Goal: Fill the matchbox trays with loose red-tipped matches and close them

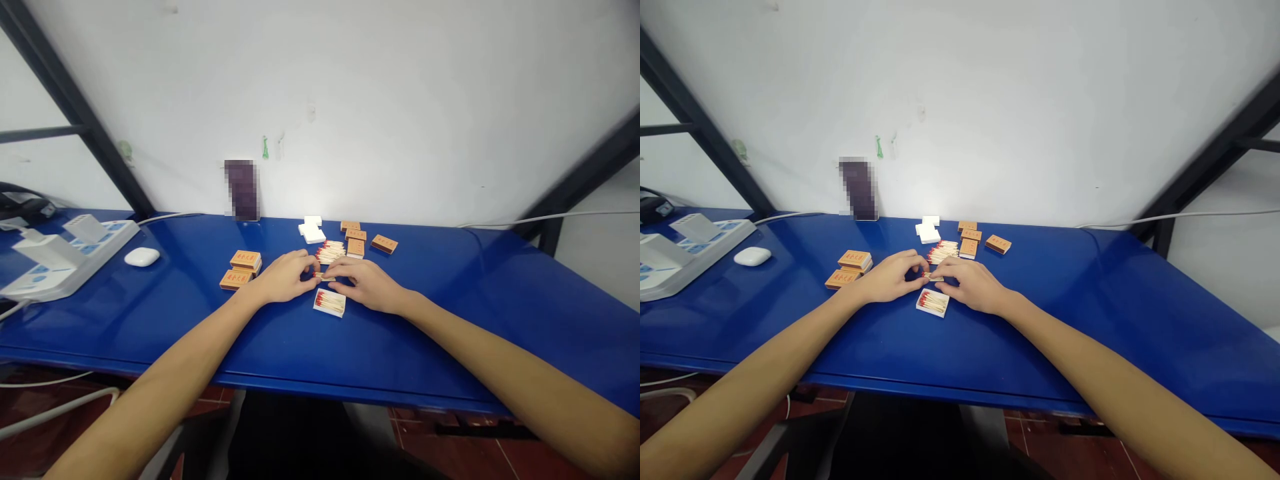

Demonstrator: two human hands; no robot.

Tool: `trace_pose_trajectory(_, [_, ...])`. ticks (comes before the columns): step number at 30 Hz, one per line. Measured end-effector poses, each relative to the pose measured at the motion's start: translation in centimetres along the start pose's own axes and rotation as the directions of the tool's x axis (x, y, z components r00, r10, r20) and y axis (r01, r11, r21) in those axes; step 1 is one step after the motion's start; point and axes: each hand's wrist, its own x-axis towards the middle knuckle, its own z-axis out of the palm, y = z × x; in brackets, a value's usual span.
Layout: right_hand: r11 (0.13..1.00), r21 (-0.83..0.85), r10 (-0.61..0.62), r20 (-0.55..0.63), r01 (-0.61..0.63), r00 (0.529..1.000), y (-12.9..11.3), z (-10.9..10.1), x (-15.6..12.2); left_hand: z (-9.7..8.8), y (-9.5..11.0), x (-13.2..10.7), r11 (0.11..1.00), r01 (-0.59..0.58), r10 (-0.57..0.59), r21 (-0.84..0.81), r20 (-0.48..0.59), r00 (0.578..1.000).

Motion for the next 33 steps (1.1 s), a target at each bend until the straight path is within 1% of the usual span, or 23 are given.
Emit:
trace_pose_trajectory(6, [1.0,-0.003,0.026,-0.038,-0.026,0.999,0.05,0.16,0.12,0.28,0.01,0.09,1.0,0.001,-0.001,0.005,-0.015,1.0])
trace_pose_trajectory(12, [0.999,-0.004,0.052,-0.037,-0.052,0.998,-0.45,-0.03,0.23,0.22,0.16,0.12,1.0,-0.008,0.008,0.004,-0.007,1.0])
trace_pose_trajectory(16, [0.998,-0.004,0.07,-0.081,-0.07,0.994,-0.46,0.06,0.3,0.29,0.27,0.12,1.0,-0.003,0.003,-0.025,-0.015,1.0])
trace_pose_trajectory(20, [0.998,-0.013,0.059,-0.113,-0.061,0.992,-0.31,0.22,0.36,0.43,0.19,0.18,0.999,-0.007,0.006,-0.04,-0.028,1.0])
trace_pose_trajectory(27, [0.999,-0.014,0.051,-0.101,-0.052,0.994,-0.37,0.2,0.33,0.26,0.5,0.13,0.999,-0.015,0.014,-0.037,-0.041,0.999])
trace_pose_trajectory(33, [0.999,-0.004,0.036,-0.118,-0.037,0.992,-0.32,0.32,0.24,0.04,0.57,0.05,1.0,-0.017,0.017,-0.02,-0.015,1.0])
